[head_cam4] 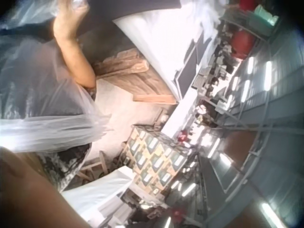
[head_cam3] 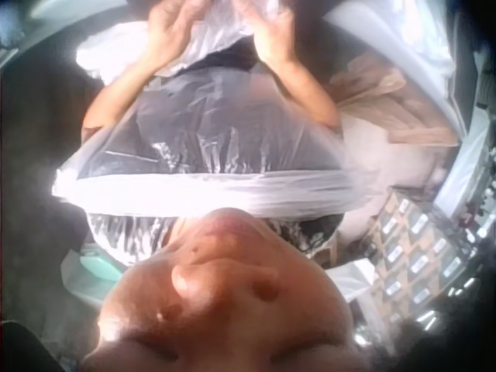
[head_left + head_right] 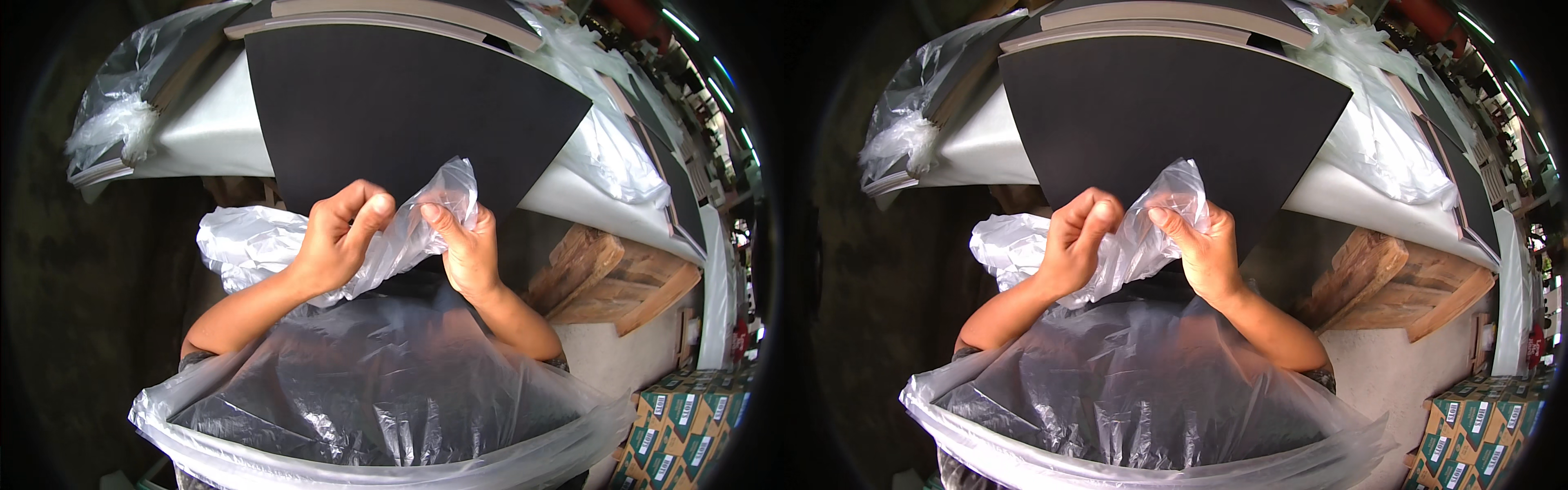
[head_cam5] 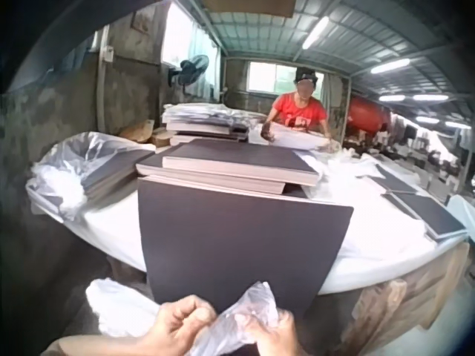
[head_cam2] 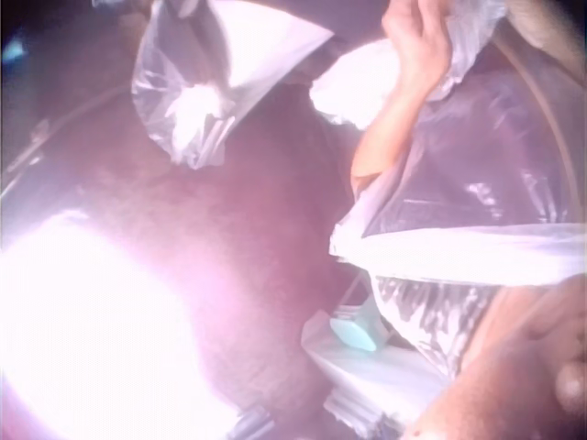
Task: The person places flat boards into plastic sleeves and then into a larger plastic bag by hand. They pick up boards from a stack, insert them into individual sleeves, and place the sleeved boards into the bag.
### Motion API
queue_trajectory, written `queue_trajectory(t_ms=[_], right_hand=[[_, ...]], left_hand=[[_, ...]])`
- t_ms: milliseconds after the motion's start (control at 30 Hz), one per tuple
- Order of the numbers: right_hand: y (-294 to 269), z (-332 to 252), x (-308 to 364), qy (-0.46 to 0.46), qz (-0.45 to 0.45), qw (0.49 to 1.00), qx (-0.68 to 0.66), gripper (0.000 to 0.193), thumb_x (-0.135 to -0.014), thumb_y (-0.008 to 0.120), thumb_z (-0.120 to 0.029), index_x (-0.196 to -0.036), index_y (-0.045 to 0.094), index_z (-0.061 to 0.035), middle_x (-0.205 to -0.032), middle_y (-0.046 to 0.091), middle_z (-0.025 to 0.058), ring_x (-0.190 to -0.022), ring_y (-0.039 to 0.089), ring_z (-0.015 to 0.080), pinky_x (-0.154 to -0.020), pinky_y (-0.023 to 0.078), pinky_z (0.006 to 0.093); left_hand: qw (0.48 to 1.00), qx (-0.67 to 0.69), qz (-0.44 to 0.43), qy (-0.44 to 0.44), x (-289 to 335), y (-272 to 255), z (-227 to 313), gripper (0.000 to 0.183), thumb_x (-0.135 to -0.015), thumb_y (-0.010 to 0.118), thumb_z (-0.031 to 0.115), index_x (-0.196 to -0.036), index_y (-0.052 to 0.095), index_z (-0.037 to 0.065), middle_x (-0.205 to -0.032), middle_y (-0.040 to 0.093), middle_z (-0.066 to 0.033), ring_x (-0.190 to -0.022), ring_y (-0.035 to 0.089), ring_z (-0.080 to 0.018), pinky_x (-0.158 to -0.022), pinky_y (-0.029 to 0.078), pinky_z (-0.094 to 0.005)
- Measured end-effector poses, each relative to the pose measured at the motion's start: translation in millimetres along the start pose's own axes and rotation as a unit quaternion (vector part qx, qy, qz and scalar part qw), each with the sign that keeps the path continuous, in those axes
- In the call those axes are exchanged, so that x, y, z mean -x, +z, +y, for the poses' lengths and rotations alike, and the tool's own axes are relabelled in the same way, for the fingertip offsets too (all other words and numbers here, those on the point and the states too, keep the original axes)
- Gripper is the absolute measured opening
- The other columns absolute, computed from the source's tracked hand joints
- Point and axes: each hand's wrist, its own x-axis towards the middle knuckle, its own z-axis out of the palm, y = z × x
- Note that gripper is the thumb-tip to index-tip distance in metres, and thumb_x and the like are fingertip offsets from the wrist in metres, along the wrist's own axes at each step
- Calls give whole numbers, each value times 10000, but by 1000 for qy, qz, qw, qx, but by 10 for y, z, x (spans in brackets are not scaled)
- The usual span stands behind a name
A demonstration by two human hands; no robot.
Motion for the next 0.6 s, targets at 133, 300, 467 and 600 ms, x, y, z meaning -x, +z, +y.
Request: queue_trajectory(t_ms=[133,300,467,600], right_hand=[[10,42,18,-6,-14,1000,-13,142,-798,638,-135,-906,612,-46,-819,613,-1,-748,538,55,-694,430,217],[38,65,43,19,9,998,-54,178,-797,638,-125,-948,596,-40,-852,612,3,-774,549,65,-723,431,223],[38,85,34,24,20,999,-37,161,-794,644,-137,-916,601,-41,-828,602,-8,-772,546,57,-731,433,222],[23,118,31,-21,32,993,-115,237,-810,621,-125,-1015,540,-36,-910,572,10,-816,537,69,-744,436,226]], left_hand=[[999,22,-50,-6,-8,52,88,178,-855,562,142,-951,582,-7,-828,591,-30,-747,524,-56,-674,427,-198],[1000,29,5,-5,-17,1,23,151,-843,582,156,-816,591,7,-663,569,15,-597,468,-15,-543,387,-171],[999,35,-16,7,-10,-90,-113,172,-854,567,164,-789,591,7,-671,574,14,-610,482,-19,-543,400,-173],[999,-26,-11,20,-14,14,-2,173,-854,565,163,-805,595,0,-693,583,-10,-655,506,-32,-583,422,-188]])
